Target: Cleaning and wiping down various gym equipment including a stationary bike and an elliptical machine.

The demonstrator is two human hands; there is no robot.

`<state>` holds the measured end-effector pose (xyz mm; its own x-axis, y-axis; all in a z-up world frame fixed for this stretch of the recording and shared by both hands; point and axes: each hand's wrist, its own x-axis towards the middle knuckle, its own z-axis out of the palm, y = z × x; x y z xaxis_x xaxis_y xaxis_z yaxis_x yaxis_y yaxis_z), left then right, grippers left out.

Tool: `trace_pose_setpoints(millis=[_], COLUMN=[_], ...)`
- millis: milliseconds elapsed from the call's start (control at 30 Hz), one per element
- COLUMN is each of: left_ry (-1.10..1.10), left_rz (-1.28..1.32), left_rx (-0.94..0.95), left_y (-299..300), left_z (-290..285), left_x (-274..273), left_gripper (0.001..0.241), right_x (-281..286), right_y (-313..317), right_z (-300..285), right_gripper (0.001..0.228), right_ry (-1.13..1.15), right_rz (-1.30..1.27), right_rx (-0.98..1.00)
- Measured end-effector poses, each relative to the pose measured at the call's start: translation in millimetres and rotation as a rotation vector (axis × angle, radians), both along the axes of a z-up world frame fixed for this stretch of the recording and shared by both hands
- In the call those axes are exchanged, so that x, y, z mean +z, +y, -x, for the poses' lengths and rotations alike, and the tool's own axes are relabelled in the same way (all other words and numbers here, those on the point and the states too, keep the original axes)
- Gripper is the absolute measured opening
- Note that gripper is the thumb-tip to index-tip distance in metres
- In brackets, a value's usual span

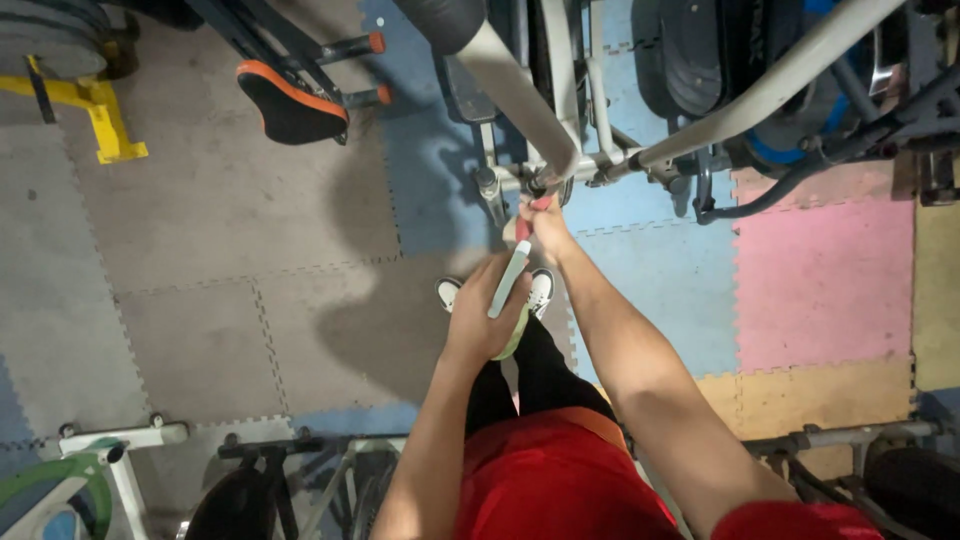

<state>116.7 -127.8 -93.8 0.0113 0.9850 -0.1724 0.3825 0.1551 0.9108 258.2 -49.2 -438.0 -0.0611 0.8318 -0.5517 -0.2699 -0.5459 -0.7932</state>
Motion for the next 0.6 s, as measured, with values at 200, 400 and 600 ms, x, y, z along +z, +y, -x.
trace_pose_setpoints(millis=[200, 400, 600], left_ry=[-0.005, -0.007, 0.018], left_rz=[0.041, 0.035, 0.006], left_rx=[0.003, -0.003, -0.040], left_y=[-13, -22, -22], left_z=[9, 23, 37], left_x=[13, 9, 14], left_gripper=[0.030, 0.029, 0.029], right_x=[28, 234, 74], right_y=[6, 22, 1], right_z=[-14, 17, 14], right_gripper=[0.037, 0.033, 0.018], right_ry=[0.566, 0.503, 0.366], right_rz=[0.077, 0.267, 0.092], right_rx=[-0.308, -0.545, -0.596])
